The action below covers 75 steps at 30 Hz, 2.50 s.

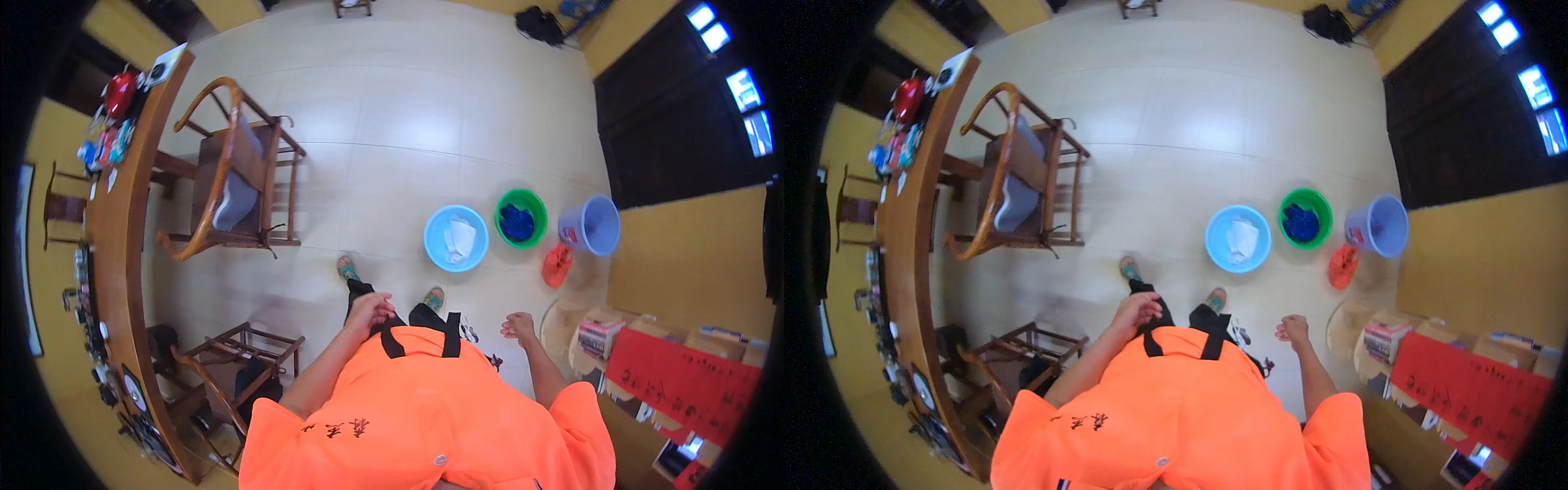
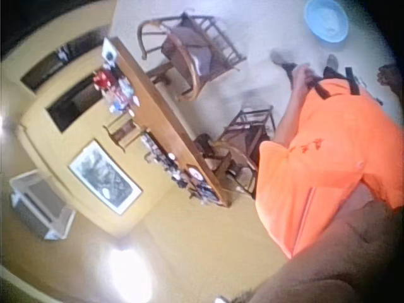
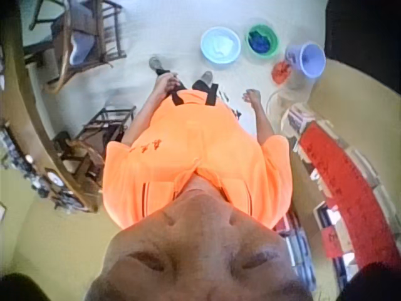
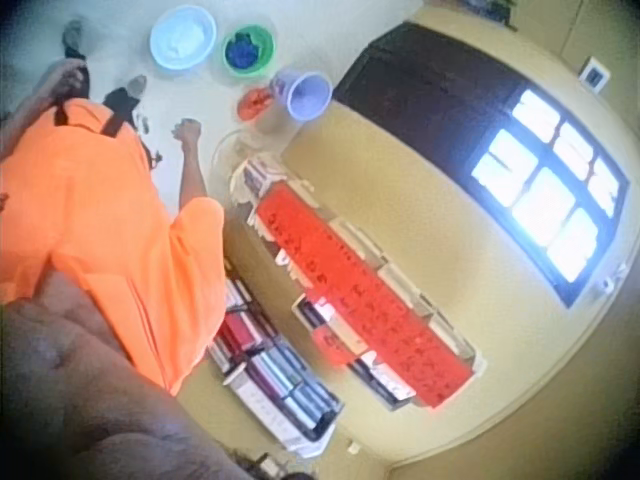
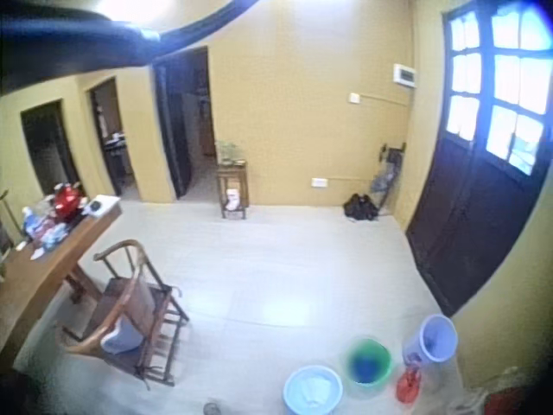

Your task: The person cleans a wooden table by first wiping it with a blue cloth. They then use a white cloth to wipe the inside of a glass kettle and a mug. The person moves items on the table, including a kettle and a mug, to access different areas for cleaning.

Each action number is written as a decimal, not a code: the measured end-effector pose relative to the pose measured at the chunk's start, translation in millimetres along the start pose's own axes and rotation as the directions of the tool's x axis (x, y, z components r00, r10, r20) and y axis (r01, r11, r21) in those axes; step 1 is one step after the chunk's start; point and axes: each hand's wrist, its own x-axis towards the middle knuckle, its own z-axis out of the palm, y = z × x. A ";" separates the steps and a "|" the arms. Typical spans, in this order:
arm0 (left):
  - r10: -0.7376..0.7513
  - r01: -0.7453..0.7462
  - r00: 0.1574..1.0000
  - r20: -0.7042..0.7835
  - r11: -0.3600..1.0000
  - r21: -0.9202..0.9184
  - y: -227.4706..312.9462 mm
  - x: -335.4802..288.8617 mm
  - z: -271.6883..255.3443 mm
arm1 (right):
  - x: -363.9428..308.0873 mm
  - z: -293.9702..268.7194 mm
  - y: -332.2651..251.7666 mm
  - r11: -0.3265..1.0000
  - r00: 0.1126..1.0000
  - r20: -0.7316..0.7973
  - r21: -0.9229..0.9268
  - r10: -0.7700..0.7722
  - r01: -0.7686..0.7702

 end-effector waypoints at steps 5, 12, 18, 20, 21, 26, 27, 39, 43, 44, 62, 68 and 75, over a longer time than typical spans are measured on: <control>0.075 -0.079 0.996 0.048 0.992 0.093 17.9 12.9 42.1 | -7.1 -30.8 58.7 0.983 0.989 -0.131 0.178 0.062 -0.039; -0.005 -0.011 0.994 0.107 0.989 0.149 29.2 51.0 65.1 | -32.4 5.8 64.9 0.947 0.995 0.016 0.305 0.097 -0.098; -0.056 0.043 0.990 0.130 0.994 0.106 39.2 83.4 83.6 | -56.4 11.3 51.9 0.957 0.984 0.071 0.231 0.163 -0.175; -0.055 0.044 0.989 0.137 0.995 0.086 40.8 90.8 84.2 | -55.0 4.8 43.4 0.959 0.987 0.039 0.234 0.158 -0.163; -0.057 0.046 0.990 0.131 0.995 0.090 42.4 95.5 84.0 | -52.1 1.9 38.8 0.959 0.986 0.026 0.232 0.163 -0.165; -0.062 0.053 0.995 0.083 0.993 0.105 55.2 108.4 98.7 | -42.1 -26.7 16.5 0.961 0.987 0.018 0.224 0.161 -0.161; -0.046 0.039 0.997 0.067 0.995 0.096 55.9 111.2 101.6 | -36.1 -32.1 12.7 0.966 0.987 0.025 0.201 0.158 -0.160; -0.035 -0.005 0.959 -0.282 0.990 -0.139 -29.5 137.4 170.3 | 165.3 -174.9 -40.9 0.996 0.972 0.225 -0.074 0.070 -0.055; -0.128 0.102 0.952 -0.278 0.989 -0.106 -66.0 153.9 213.5 | 225.2 -200.6 -70.7 0.991 0.964 0.237 -0.089 0.123 -0.104; -0.133 0.111 0.952 -0.277 0.990 -0.092 -70.7 160.7 222.6 | 234.0 -201.3 -68.3 0.992 0.963 0.241 -0.071 0.123 -0.109; -0.177 0.185 0.887 -0.425 0.983 -0.024 -178.7 342.5 150.0 | 470.3 -104.1 6.2 0.989 0.994 0.108 -0.138 -0.035 0.050; -0.149 0.182 0.928 -0.340 0.981 0.069 -201.1 430.6 178.9 | 620.6 -150.0 -29.5 0.445 0.776 0.087 -0.777 -0.625 0.446; -0.168 0.200 0.965 -0.204 0.968 0.149 -233.2 520.8 234.8 | 682.9 -129.5 -26.4 -0.017 0.875 0.237 -0.967 -0.421 0.254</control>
